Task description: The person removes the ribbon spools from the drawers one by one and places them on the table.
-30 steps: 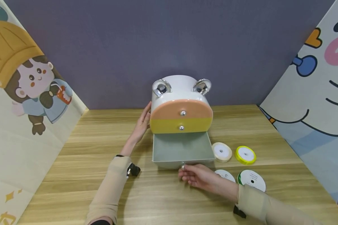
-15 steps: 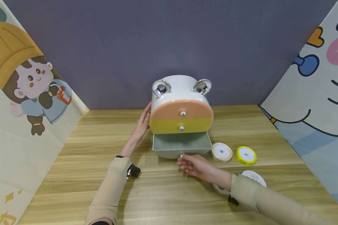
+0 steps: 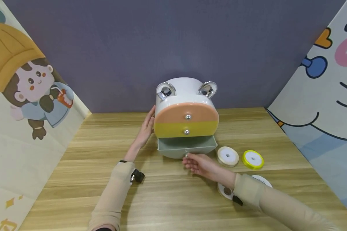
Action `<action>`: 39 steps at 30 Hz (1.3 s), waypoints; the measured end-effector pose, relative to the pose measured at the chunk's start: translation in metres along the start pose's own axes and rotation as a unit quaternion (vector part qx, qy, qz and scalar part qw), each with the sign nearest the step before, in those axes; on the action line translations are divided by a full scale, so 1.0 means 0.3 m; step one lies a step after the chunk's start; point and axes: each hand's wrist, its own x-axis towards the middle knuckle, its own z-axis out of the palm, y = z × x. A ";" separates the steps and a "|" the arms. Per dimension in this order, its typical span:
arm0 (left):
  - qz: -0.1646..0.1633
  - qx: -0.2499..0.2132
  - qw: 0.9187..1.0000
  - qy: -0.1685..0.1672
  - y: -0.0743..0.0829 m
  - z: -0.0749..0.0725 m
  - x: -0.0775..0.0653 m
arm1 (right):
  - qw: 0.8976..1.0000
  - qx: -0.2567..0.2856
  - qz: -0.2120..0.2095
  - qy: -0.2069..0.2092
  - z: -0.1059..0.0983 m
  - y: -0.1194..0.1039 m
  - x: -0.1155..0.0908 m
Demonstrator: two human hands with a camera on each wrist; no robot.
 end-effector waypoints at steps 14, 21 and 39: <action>0.001 0.010 1.000 0.003 -0.001 0.006 -0.003 | 1.000 0.021 -0.003 -0.004 -0.009 -0.031 0.049; -0.001 0.012 1.000 0.004 -0.001 0.004 -0.004 | 1.000 0.011 0.004 0.002 -0.010 -0.047 0.064; -0.007 0.018 1.000 0.005 -0.001 0.002 -0.012 | 1.000 -0.014 0.005 0.016 -0.020 -0.079 0.107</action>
